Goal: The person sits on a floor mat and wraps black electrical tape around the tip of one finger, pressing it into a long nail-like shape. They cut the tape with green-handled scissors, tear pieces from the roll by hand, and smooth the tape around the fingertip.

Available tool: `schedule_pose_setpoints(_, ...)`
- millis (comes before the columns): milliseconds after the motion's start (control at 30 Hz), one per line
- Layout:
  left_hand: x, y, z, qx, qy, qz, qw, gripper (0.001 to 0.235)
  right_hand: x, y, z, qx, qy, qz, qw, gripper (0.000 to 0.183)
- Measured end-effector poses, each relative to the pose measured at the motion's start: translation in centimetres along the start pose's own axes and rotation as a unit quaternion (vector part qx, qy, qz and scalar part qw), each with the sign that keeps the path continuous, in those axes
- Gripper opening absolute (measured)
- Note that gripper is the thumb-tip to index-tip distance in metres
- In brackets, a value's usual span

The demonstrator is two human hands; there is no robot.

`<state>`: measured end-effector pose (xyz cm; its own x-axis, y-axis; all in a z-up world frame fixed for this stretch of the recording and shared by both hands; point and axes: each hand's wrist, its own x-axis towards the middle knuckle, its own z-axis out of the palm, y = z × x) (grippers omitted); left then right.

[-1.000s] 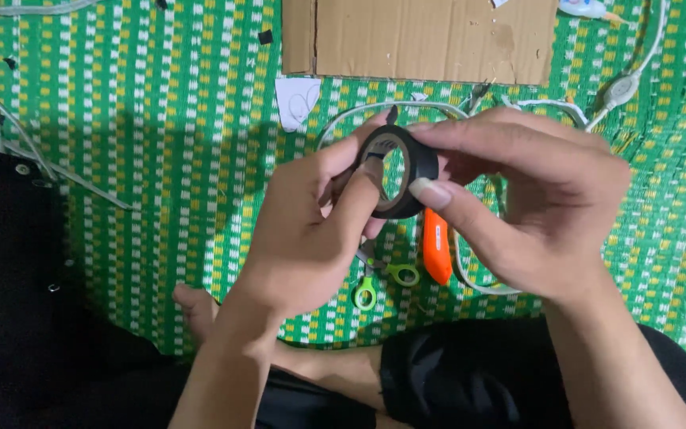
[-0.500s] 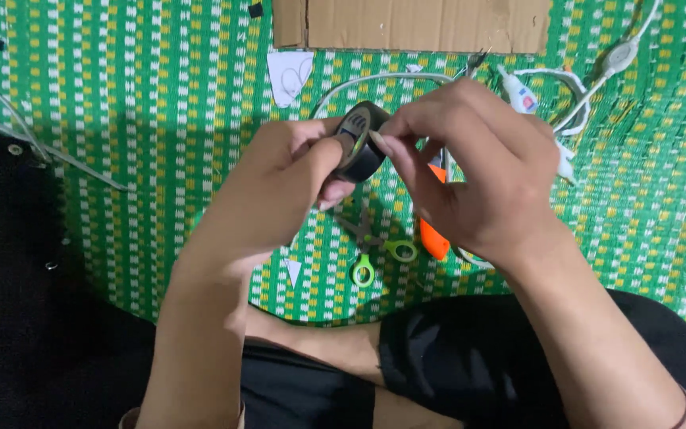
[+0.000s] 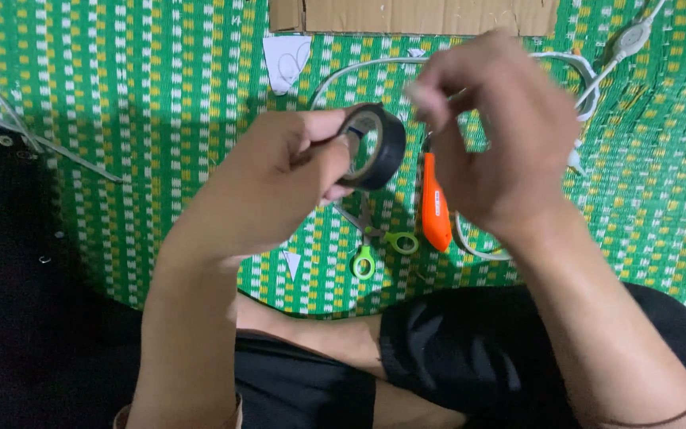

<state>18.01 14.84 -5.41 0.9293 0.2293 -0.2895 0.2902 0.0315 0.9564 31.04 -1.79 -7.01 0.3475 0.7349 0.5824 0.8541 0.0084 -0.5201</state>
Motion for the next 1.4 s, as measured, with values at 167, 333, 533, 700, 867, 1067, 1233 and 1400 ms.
schedule_pose_setpoints(167,0.2,-0.1,0.0,-0.015,0.021,-0.017,1.000,0.037,0.0,0.4,-1.3,0.028,0.013,0.024,0.999,0.012)
schedule_pose_setpoints(333,0.3,-0.8,-0.5,-0.146,-0.003,-0.007,0.989,0.021,1.0,-1.3,-0.8,0.075,-0.038,0.039,0.996,0.021)
schedule_pose_setpoints(533,0.1,-0.6,-0.6,-0.193,-0.015,-0.026,0.981,0.021,0.5,-2.0,0.2,0.178,0.001,0.110,0.978,0.024)
schedule_pose_setpoints(700,0.1,-0.6,-0.5,-0.181,-0.009,-0.041,0.983,0.022,0.6,-1.5,0.0,0.192,0.002,0.105,0.976,0.016)
schedule_pose_setpoints(867,0.1,-0.7,-0.6,-0.152,-0.018,-0.022,0.988,0.021,0.8,-1.8,-0.1,0.143,0.000,0.086,0.986,0.012)
schedule_pose_setpoints(1067,0.4,-0.7,0.0,0.127,0.111,0.156,0.973,0.023,0.8,-2.0,0.2,0.149,0.005,0.145,0.978,0.003)
schedule_pose_setpoints(1233,0.9,-1.5,1.4,0.247,0.243,0.261,0.901,0.031,0.8,-1.8,1.0,0.277,0.002,0.286,0.917,0.020)
schedule_pose_setpoints(1400,0.8,-2.3,1.5,0.295,0.264,0.302,0.867,0.031,0.7,-1.2,0.7,0.262,0.001,0.356,0.897,0.020)
